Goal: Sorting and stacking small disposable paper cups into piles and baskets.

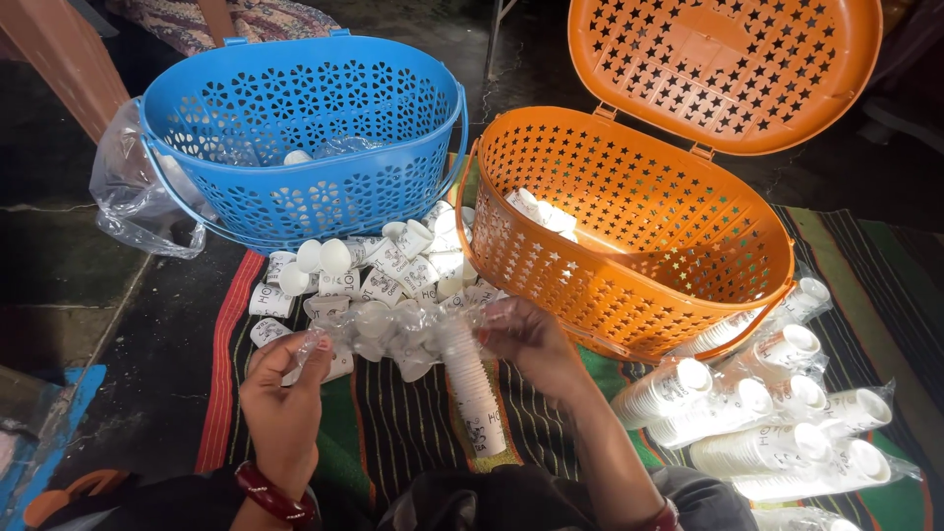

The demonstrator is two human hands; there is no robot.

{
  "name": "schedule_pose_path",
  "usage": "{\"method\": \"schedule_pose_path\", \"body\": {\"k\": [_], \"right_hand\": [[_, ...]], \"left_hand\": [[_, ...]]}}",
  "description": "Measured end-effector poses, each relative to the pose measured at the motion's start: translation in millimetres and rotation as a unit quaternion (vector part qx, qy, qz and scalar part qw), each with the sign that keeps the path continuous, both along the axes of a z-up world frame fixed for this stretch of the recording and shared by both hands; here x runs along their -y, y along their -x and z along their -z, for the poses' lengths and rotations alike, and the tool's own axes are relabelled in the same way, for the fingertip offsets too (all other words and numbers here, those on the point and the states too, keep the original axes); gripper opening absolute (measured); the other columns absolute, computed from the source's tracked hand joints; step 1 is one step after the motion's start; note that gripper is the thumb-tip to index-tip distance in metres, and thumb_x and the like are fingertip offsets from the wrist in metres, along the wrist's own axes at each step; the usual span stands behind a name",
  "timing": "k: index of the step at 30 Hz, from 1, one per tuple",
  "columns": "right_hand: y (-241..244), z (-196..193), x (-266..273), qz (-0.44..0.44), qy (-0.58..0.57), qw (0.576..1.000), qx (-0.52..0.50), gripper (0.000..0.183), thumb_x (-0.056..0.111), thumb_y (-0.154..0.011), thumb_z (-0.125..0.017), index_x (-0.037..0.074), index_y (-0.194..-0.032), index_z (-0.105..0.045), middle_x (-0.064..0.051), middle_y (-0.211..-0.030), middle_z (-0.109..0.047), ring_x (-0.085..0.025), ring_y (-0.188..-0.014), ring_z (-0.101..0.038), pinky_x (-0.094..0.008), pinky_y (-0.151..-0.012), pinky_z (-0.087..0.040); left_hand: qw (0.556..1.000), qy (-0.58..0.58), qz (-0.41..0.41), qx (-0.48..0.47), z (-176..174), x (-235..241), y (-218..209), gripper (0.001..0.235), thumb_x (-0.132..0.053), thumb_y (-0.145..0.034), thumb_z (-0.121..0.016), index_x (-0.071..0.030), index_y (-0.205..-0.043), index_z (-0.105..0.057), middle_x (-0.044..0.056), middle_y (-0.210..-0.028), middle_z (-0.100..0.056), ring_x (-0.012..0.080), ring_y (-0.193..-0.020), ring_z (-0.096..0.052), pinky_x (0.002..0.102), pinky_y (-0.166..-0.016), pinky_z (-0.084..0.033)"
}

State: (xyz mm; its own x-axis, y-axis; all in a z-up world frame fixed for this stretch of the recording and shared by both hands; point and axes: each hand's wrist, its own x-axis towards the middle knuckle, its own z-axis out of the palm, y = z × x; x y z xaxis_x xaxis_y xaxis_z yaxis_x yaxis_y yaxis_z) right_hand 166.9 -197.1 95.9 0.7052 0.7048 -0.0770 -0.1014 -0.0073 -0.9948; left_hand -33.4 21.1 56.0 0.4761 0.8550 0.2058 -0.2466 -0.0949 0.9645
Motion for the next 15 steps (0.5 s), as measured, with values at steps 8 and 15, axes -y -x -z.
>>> {"method": "schedule_pose_path", "body": {"k": [8,15], "right_hand": [[-30,15,17,0.113,-0.010,0.993,0.023,0.007,0.009,-0.097,-0.067,0.006,-0.102,-0.068,-0.004,-0.092,-0.075,-0.013,-0.084,-0.069,-0.030,-0.078,-0.057],[-35,6,26,0.175,0.003,0.983,0.050,0.012,0.018,-0.102,-0.063,0.010,-0.105,-0.071,0.001,-0.088,-0.074,-0.007,-0.070,-0.057,-0.023,-0.062,-0.044]], "left_hand": [[0.999,0.024,0.020,-0.007,-22,1,3,0.020,-0.007,-0.093,-0.069,-0.002,-0.111,-0.066,0.011,-0.094,-0.074,0.0134,-0.078,-0.072,0.027,-0.066,-0.060],[0.994,0.039,0.062,-0.077,-5,-16,7,0.021,-0.015,-0.102,-0.061,0.001,-0.102,-0.073,0.012,-0.083,-0.077,0.0133,-0.069,-0.068,0.027,-0.059,-0.054]]}}
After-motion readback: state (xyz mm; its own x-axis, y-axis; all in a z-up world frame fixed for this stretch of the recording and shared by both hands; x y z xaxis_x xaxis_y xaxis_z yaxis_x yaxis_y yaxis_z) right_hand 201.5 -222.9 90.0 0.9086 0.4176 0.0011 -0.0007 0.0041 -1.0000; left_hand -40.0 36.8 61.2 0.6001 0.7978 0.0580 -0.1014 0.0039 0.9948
